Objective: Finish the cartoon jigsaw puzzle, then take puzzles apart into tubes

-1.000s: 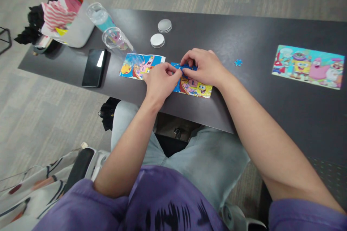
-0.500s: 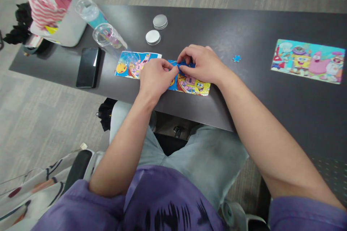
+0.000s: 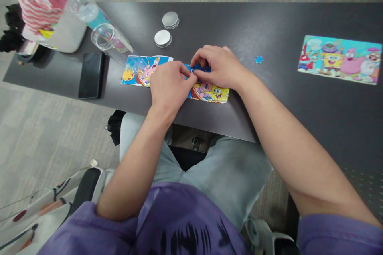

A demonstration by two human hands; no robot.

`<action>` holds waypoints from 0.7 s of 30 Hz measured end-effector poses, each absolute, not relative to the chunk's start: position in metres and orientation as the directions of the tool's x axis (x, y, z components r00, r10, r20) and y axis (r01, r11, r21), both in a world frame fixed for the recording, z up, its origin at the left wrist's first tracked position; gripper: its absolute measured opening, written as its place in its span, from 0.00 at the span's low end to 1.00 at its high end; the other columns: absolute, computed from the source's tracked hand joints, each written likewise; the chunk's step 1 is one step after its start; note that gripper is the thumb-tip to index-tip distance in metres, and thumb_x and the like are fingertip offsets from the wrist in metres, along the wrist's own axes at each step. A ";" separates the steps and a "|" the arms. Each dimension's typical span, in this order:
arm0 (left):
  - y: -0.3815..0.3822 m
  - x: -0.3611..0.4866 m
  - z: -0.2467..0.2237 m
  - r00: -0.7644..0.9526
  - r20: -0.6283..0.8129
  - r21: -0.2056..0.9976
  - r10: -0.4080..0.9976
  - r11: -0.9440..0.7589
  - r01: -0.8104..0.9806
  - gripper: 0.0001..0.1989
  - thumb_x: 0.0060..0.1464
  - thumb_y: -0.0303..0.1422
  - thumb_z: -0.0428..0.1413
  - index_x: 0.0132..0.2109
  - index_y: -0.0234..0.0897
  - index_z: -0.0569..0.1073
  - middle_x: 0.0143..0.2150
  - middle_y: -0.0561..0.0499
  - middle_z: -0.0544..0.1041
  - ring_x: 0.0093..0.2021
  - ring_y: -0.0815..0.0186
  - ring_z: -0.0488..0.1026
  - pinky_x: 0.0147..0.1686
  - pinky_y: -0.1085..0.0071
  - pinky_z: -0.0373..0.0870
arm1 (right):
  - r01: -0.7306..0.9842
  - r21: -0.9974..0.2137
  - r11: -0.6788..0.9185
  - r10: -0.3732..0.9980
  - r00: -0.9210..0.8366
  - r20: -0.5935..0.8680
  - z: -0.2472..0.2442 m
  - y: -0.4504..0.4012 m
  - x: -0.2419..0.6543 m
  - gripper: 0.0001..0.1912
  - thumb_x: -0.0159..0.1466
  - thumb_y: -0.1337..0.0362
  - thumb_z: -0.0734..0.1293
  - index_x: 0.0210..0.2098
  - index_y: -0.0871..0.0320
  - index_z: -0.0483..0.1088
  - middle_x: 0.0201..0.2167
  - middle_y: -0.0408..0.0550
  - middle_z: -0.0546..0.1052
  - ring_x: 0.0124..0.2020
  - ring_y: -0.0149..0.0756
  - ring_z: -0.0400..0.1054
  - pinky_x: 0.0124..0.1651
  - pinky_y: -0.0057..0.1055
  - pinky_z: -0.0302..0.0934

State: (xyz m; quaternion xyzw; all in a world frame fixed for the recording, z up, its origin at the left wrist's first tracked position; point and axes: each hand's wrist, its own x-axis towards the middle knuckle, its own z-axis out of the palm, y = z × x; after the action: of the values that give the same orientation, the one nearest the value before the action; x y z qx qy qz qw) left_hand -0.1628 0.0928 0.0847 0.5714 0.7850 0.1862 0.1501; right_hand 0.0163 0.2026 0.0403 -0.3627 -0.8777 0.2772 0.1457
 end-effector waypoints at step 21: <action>0.085 -0.154 0.082 -0.263 0.015 0.436 0.965 0.230 0.870 0.12 0.68 0.35 0.66 0.38 0.48 0.71 0.50 0.43 0.90 0.56 0.46 0.86 0.61 0.46 0.77 | 0.511 -0.611 0.605 0.710 -0.694 0.123 0.036 0.203 0.017 0.16 0.69 0.64 0.78 0.56 0.47 0.85 0.54 0.50 0.87 0.56 0.56 0.81 0.67 0.54 0.67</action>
State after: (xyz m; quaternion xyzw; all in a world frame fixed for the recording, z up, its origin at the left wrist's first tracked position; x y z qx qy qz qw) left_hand -0.1544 0.0847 0.0817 0.5930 0.7734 0.1822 0.1299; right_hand 0.0174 0.2029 0.0362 -0.3477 -0.8776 0.2767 0.1798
